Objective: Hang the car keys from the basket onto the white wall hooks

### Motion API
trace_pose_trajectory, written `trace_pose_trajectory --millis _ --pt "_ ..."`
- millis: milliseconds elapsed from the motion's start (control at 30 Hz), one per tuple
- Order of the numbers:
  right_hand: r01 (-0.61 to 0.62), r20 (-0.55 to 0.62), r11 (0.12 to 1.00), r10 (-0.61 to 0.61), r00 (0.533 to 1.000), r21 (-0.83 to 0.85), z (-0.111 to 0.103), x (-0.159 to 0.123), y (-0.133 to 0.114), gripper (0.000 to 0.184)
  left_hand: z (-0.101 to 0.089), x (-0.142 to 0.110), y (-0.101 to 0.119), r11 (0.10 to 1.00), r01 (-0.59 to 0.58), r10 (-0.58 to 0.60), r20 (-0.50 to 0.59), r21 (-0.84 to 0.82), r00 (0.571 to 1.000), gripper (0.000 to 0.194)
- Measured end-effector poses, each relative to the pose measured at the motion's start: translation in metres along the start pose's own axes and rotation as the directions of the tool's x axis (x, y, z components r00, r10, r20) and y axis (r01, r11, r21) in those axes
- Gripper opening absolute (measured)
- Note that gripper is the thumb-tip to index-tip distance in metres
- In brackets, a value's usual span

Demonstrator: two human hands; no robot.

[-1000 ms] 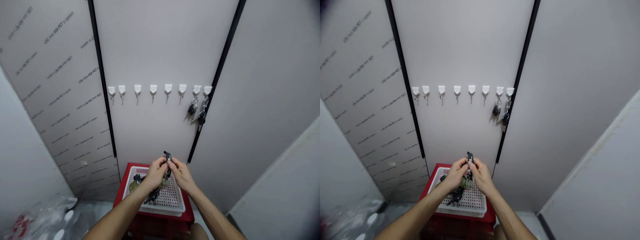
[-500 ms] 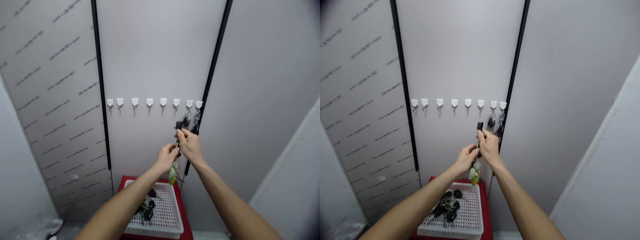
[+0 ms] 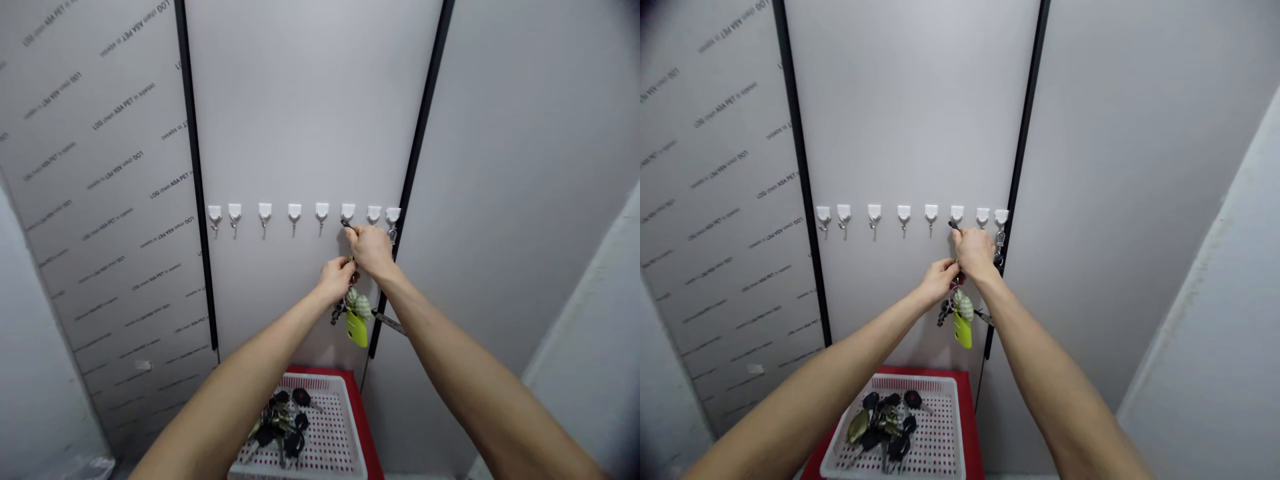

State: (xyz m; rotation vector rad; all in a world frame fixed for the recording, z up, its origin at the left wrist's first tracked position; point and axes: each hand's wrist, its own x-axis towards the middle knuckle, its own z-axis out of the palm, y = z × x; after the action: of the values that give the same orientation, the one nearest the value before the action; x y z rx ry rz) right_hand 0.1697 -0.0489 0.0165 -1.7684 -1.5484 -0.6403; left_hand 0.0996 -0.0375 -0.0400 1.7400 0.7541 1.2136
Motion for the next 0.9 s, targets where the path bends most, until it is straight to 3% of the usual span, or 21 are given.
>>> trace_pose_trajectory --millis 233,467,667,800,900 --pt "0.003 -0.117 1.000 -0.004 0.993 -0.006 -0.010 0.000 -0.004 0.046 -0.002 -0.001 0.013 0.996 -0.073 0.073 0.008 0.056 0.997 0.013" --pt "-0.010 0.112 0.997 0.019 0.994 -0.074 -0.001 0.003 0.000 0.041 -0.003 -0.002 0.000 0.994 0.025 -0.029 0.035 0.111 0.999 0.020" --pt "0.005 0.110 0.996 0.006 0.994 -0.094 0.006 -0.007 -0.001 0.042 -0.005 -0.008 -0.005 0.968 0.034 -0.044 0.033 0.247 0.998 0.020" --pt "0.042 -0.034 0.999 -0.042 0.999 0.021 0.006 -0.021 0.007 0.036 -0.016 -0.022 -0.017 0.933 0.005 0.027 -0.085 0.360 0.996 0.028" --pt "0.157 -0.211 0.970 -0.117 0.970 0.186 0.011 -0.046 0.014 0.029 -0.031 -0.043 -0.047 0.951 0.084 -0.041 -0.148 0.298 0.988 0.036"
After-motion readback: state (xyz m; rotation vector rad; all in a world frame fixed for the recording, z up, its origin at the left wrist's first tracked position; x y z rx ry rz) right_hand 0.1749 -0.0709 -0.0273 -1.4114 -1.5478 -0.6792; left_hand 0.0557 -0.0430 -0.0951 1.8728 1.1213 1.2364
